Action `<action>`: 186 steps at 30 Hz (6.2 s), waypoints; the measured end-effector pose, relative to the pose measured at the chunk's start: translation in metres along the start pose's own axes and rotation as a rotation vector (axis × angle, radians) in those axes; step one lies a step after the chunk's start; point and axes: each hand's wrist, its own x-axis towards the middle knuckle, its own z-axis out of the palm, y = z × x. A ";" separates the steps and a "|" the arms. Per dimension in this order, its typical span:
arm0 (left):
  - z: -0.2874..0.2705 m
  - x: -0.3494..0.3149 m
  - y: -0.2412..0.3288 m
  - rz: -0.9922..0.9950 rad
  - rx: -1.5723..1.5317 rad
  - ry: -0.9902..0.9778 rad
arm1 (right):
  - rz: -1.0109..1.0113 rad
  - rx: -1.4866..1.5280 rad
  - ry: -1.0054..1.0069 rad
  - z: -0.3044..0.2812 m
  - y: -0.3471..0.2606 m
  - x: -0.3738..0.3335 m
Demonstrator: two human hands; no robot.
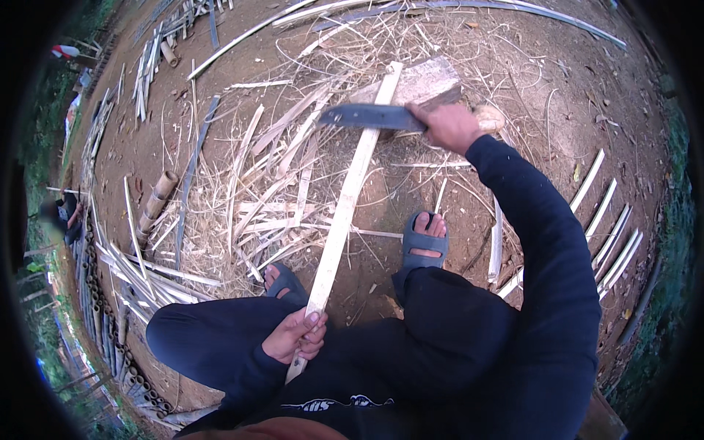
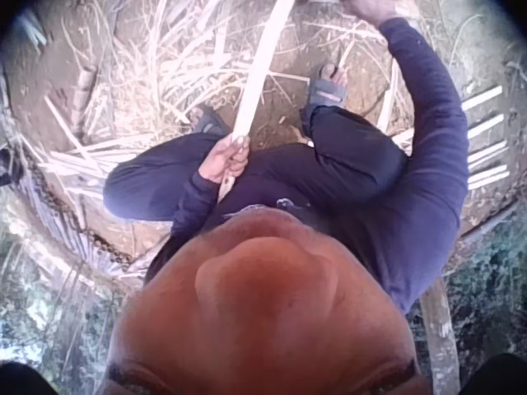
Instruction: The person uses a blade to shave and smooth several bamboo strips, holding the strips against a wooden block and pulling the blade along them by hand.
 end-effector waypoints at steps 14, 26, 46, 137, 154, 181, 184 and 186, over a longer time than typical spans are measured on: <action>0.010 0.008 0.011 0.011 -0.021 -0.044 | 0.196 0.058 0.187 0.026 0.036 0.021; -0.001 0.006 -0.002 0.014 0.000 0.012 | 0.103 0.193 0.311 0.024 0.007 -0.018; 0.077 -0.001 0.167 0.738 0.205 0.041 | 0.359 0.337 0.097 0.146 0.008 -0.085; 0.018 0.091 0.025 0.148 0.088 -0.002 | 0.282 0.791 0.374 0.086 -0.067 -0.185; 0.036 0.089 0.026 0.163 -0.017 -0.074 | -0.331 0.088 0.263 0.024 -0.094 -0.108; 0.028 0.055 0.027 0.079 -0.087 -0.103 | -0.458 0.062 0.216 0.013 -0.097 -0.090; 0.027 0.042 0.018 0.078 -0.075 -0.084 | -0.288 -0.069 0.220 0.025 -0.061 -0.074; 0.027 0.037 0.020 0.070 -0.029 -0.085 | 0.167 0.037 0.181 0.024 -0.019 -0.043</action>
